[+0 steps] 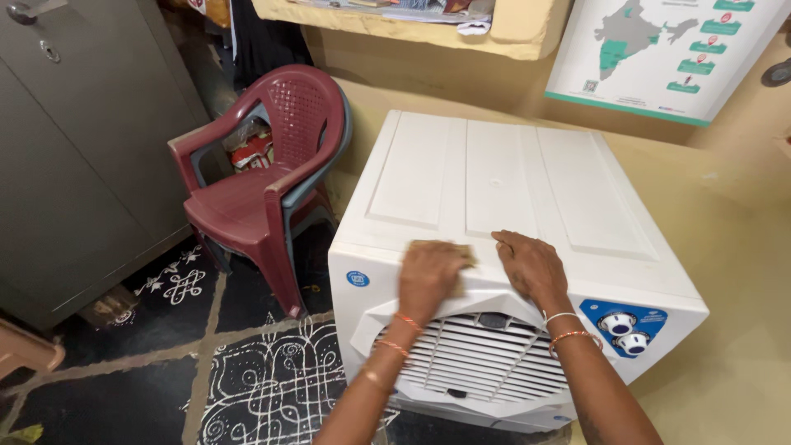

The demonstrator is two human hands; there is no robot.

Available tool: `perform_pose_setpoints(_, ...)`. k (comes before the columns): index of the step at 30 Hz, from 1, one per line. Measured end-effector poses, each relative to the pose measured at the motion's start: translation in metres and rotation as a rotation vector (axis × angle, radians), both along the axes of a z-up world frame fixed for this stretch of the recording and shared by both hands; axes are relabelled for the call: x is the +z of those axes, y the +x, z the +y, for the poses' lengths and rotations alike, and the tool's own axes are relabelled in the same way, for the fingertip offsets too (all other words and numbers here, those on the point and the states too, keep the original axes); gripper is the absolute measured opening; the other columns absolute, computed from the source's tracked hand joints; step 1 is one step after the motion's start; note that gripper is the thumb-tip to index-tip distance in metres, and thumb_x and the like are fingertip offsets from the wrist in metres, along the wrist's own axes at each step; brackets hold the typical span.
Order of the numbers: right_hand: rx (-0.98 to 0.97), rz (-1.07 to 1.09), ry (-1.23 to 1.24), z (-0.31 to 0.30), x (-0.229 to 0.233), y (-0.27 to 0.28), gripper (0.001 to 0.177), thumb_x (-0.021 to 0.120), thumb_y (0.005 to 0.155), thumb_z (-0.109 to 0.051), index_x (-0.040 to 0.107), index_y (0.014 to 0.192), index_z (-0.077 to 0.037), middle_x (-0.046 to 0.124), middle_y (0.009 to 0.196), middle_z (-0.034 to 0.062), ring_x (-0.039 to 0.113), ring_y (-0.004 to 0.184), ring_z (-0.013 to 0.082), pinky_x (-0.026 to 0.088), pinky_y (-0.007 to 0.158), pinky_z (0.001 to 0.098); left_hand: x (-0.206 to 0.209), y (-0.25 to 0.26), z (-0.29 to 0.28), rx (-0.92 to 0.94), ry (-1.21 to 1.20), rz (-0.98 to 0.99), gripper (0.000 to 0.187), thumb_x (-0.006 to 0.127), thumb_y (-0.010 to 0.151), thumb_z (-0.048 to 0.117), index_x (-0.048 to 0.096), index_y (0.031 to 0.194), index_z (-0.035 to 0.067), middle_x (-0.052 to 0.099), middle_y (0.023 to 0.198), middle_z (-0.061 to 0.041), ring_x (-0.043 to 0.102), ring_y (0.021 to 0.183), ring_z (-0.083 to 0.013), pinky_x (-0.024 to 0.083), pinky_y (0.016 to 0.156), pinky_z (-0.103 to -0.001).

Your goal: The person wipes the exterior surfaces of a white evaporative cooler with a cloth, including the top panel and the front vents.

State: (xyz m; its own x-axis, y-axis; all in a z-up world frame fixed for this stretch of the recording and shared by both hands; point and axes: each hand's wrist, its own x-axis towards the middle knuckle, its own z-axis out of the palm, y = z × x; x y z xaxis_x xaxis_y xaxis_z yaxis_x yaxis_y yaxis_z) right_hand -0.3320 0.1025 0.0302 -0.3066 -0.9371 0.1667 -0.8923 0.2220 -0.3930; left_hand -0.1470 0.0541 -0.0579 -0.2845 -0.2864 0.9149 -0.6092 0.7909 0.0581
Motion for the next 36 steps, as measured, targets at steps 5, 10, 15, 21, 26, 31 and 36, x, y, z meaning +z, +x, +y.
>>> perform_pose_setpoints(5,0.036,0.001,-0.005,-0.003,-0.002,-0.005,0.038,0.047,0.1,-0.035,0.07,0.129,-0.026,0.069,0.132,0.0028,0.063,0.122,0.0294,0.045,0.11,0.0417,0.008,-0.033,0.016,-0.083,0.03,-0.049,0.03,0.07,0.097,0.036,0.073,0.11,0.01,0.072,0.119,-0.005,0.064,0.113,-0.0208,0.05,0.098,-0.039)
perform_pose_setpoints(10,-0.007,-0.025,0.058,-0.001,-0.002,-0.003,0.039,0.048,0.1,-0.038,0.069,0.131,-0.029,0.067,0.134,0.0024,0.062,0.124,0.031,0.046,0.11,0.0418,0.005,0.014,-0.017,-0.034,-0.036,-0.18,0.03,0.07,0.095,0.037,0.073,0.108,0.011,0.073,0.118,-0.005,0.065,0.115,-0.021,0.05,0.095,-0.038)
perform_pose_setpoints(15,0.025,-0.014,0.013,-0.002,-0.004,-0.004,0.038,0.048,0.099,-0.037,0.07,0.129,-0.028,0.067,0.135,0.0008,0.061,0.125,0.0301,0.045,0.11,0.0428,0.007,0.086,-0.038,0.128,0.023,-0.075,0.028,0.07,0.096,0.034,0.072,0.103,0.007,0.072,0.116,-0.006,0.065,0.113,-0.0213,0.05,0.102,-0.04)
perform_pose_setpoints(21,-0.042,-0.03,0.084,0.001,0.003,0.002,0.039,0.048,0.1,-0.038,0.069,0.132,-0.031,0.07,0.132,0.0014,0.061,0.126,0.0294,0.047,0.11,0.0423,0.007,0.118,-0.045,0.209,0.253,0.356,0.026,0.054,0.103,0.023,0.074,0.106,0.006,0.074,0.109,-0.011,0.067,0.108,-0.0282,0.051,0.097,-0.042)
perform_pose_setpoints(26,-0.038,-0.019,0.048,0.002,0.004,0.006,0.038,0.049,0.1,-0.037,0.07,0.131,-0.031,0.068,0.135,0.0002,0.061,0.126,0.0297,0.047,0.109,0.0425,-0.018,0.115,-0.05,0.142,0.489,0.867,0.039,0.047,0.108,0.03,0.068,0.111,-0.003,0.072,0.099,-0.018,0.07,0.087,-0.0338,0.053,0.079,-0.041)
perform_pose_setpoints(31,-0.053,-0.015,0.07,0.003,0.005,0.008,0.038,0.049,0.1,-0.038,0.069,0.131,-0.031,0.067,0.135,-0.0005,0.061,0.126,0.0299,0.048,0.108,0.0429,-0.056,0.099,-0.058,0.221,0.585,1.026,0.049,0.045,0.112,0.036,0.066,0.103,-0.006,0.067,0.086,-0.022,0.062,0.076,-0.0353,0.05,0.074,-0.042)
perform_pose_setpoints(36,-0.038,0.015,0.043,0.0,0.003,0.006,0.037,0.049,0.099,-0.037,0.071,0.129,-0.031,0.067,0.136,-0.0005,0.062,0.124,0.0315,0.049,0.106,0.0433,-0.083,0.092,-0.053,0.229,0.42,1.065,0.05,0.044,0.11,0.039,0.065,0.108,-0.006,0.071,0.094,-0.019,0.069,0.081,-0.0325,0.052,0.074,-0.042)
